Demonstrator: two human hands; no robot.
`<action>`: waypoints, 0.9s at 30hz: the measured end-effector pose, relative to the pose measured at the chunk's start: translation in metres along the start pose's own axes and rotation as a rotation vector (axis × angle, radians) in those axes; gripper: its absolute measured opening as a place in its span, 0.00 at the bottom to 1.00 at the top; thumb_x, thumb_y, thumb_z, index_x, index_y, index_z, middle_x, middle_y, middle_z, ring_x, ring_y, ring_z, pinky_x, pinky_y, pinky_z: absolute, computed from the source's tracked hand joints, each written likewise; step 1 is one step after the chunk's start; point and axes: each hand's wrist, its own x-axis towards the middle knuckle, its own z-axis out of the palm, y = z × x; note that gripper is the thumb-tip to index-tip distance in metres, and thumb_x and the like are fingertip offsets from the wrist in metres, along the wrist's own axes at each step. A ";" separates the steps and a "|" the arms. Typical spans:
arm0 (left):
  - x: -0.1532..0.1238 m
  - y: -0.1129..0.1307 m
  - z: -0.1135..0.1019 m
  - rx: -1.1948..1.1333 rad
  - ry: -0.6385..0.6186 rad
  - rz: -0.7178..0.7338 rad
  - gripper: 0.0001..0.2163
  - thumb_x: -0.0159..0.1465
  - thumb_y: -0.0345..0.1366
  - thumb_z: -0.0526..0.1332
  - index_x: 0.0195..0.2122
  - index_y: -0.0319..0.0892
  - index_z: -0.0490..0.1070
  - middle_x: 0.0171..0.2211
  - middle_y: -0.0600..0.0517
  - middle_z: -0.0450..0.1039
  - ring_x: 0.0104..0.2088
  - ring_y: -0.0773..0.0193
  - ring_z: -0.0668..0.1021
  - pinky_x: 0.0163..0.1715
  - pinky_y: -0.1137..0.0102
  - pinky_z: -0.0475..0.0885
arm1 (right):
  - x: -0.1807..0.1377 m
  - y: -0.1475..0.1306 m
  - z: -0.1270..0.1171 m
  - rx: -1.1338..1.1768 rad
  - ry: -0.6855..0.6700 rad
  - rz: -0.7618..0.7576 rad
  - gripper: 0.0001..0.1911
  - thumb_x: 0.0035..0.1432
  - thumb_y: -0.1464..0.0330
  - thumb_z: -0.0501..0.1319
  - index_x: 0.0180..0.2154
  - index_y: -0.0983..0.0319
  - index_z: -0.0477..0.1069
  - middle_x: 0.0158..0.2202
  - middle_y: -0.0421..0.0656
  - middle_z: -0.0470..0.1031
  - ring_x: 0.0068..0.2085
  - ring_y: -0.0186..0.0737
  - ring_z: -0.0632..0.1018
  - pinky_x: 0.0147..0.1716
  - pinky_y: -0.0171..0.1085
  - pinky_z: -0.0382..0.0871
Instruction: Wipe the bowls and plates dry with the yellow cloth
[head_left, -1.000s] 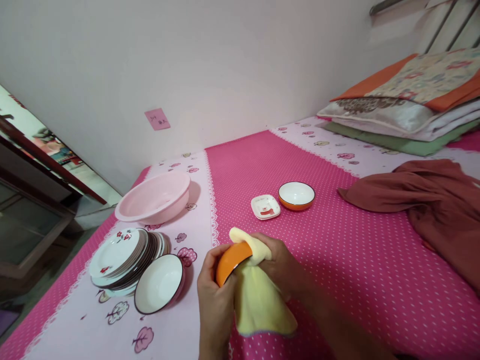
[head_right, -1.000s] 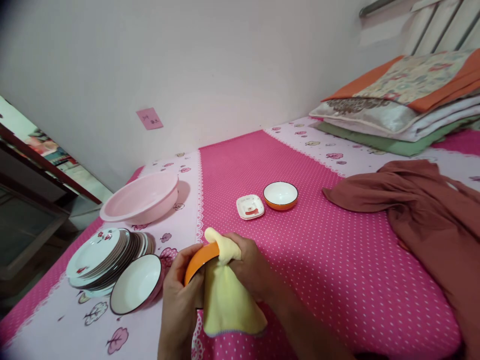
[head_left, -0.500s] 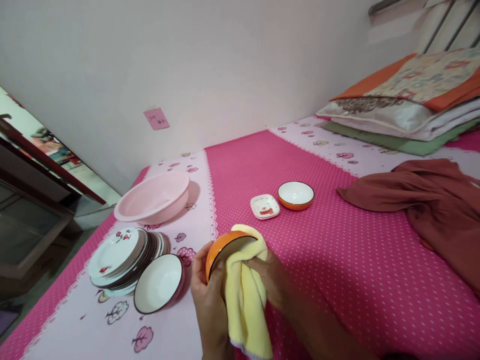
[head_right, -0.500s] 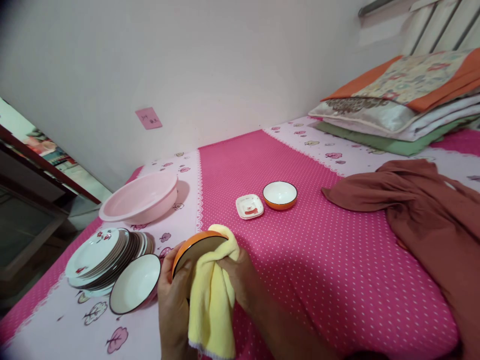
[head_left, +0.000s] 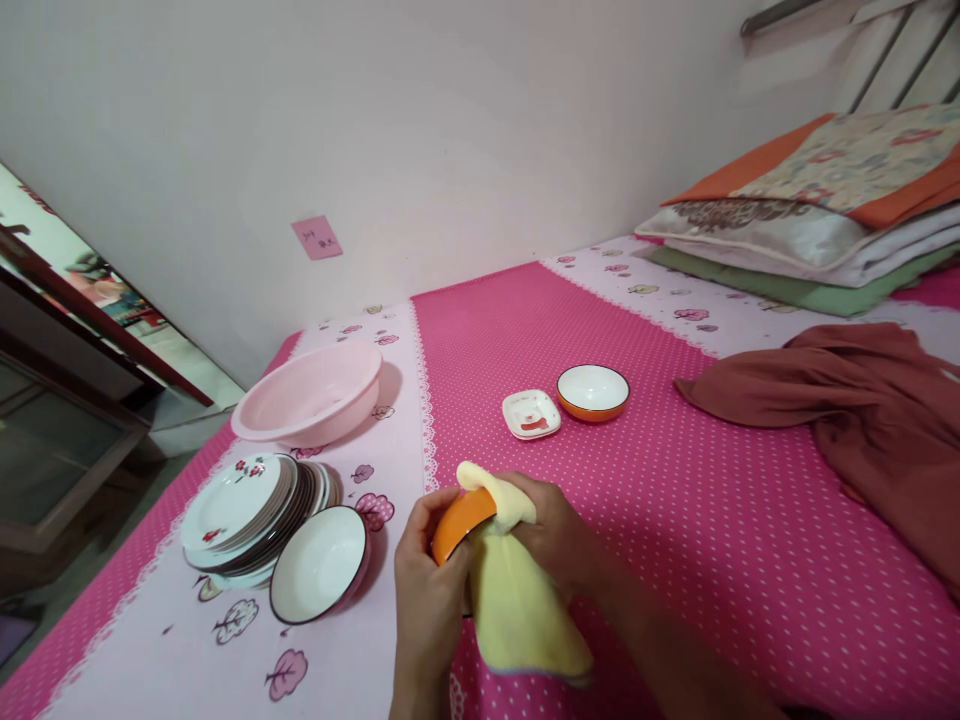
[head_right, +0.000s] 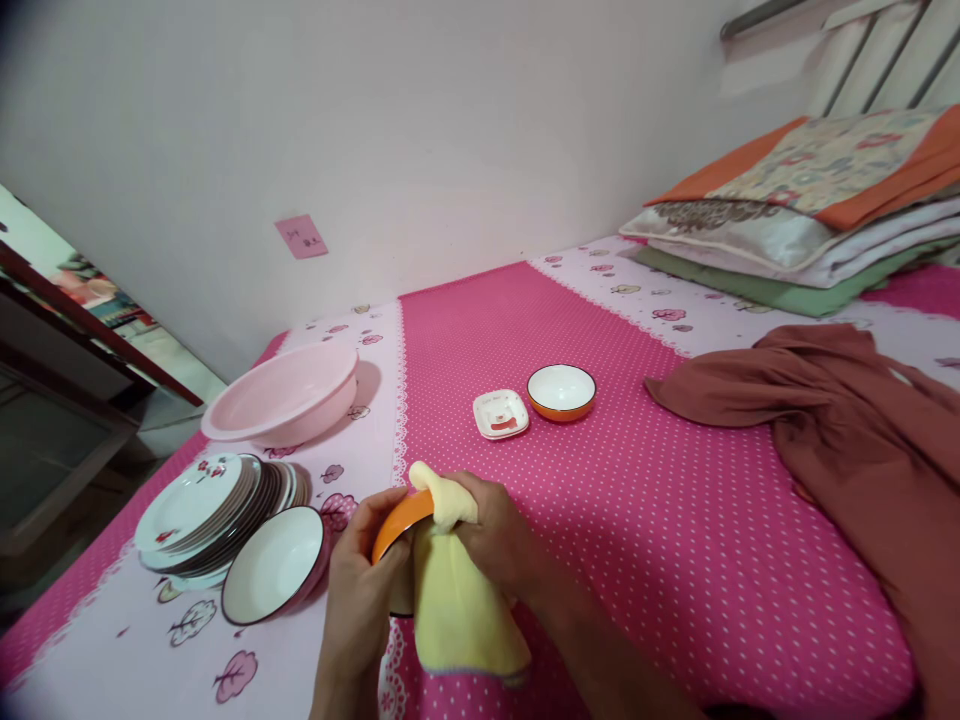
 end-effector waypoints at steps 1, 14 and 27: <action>-0.001 -0.002 0.001 -0.034 0.029 -0.009 0.20 0.53 0.35 0.70 0.48 0.43 0.77 0.47 0.47 0.81 0.48 0.52 0.81 0.48 0.62 0.75 | 0.000 0.001 0.001 0.019 0.004 0.006 0.19 0.54 0.71 0.64 0.49 0.61 0.79 0.40 0.42 0.82 0.40 0.43 0.79 0.37 0.37 0.72; -0.012 0.003 0.012 -0.256 0.278 -0.063 0.24 0.61 0.43 0.69 0.58 0.49 0.71 0.54 0.48 0.79 0.53 0.51 0.81 0.52 0.62 0.77 | -0.004 0.008 0.044 0.551 0.215 0.177 0.21 0.53 0.62 0.72 0.48 0.60 0.78 0.43 0.47 0.85 0.44 0.54 0.84 0.47 0.48 0.80; 0.000 -0.009 0.003 -0.202 0.031 -0.077 0.24 0.57 0.41 0.71 0.54 0.44 0.75 0.52 0.45 0.80 0.51 0.50 0.81 0.51 0.61 0.75 | 0.003 0.007 0.006 0.213 0.128 0.129 0.21 0.53 0.67 0.65 0.51 0.61 0.77 0.43 0.44 0.84 0.44 0.49 0.83 0.43 0.42 0.76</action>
